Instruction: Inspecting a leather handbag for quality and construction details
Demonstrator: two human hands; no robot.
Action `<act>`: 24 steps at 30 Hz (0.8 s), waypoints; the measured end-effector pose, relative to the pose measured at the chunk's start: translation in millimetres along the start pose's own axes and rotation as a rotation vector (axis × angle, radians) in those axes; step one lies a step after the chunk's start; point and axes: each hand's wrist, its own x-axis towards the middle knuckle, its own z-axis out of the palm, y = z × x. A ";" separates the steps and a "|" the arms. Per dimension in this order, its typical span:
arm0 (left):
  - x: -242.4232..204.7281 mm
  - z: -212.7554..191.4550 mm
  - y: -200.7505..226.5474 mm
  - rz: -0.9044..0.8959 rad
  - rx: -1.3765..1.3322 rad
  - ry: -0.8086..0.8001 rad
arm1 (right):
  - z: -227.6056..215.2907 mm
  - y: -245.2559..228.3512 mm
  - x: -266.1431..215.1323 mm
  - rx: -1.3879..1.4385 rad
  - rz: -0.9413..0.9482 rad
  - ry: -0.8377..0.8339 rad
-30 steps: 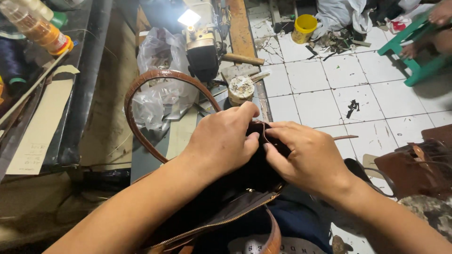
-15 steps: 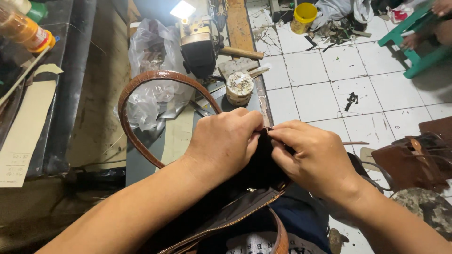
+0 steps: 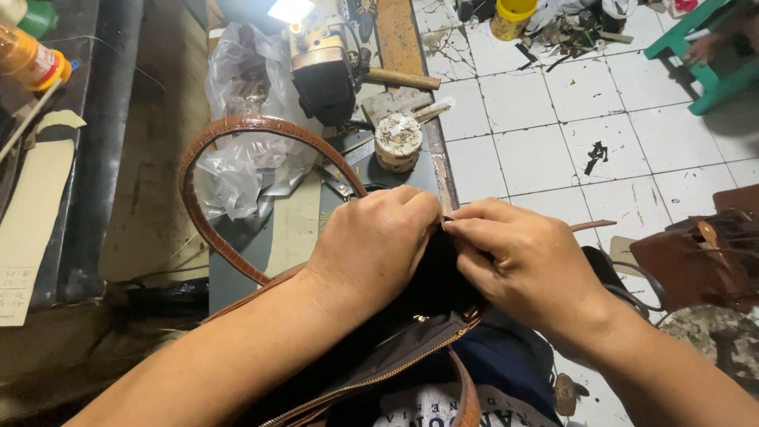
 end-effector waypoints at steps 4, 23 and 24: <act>0.8 -2.2 1.1 0.042 0.027 0.047 | -3.7 1.1 -0.3 0.019 0.009 -0.038; 8.6 -3.5 3.3 0.027 0.030 0.024 | -6.2 -6.2 1.0 0.030 0.006 0.067; 9.1 -3.9 3.6 0.026 0.029 0.023 | -6.3 -5.6 1.1 0.031 0.008 0.066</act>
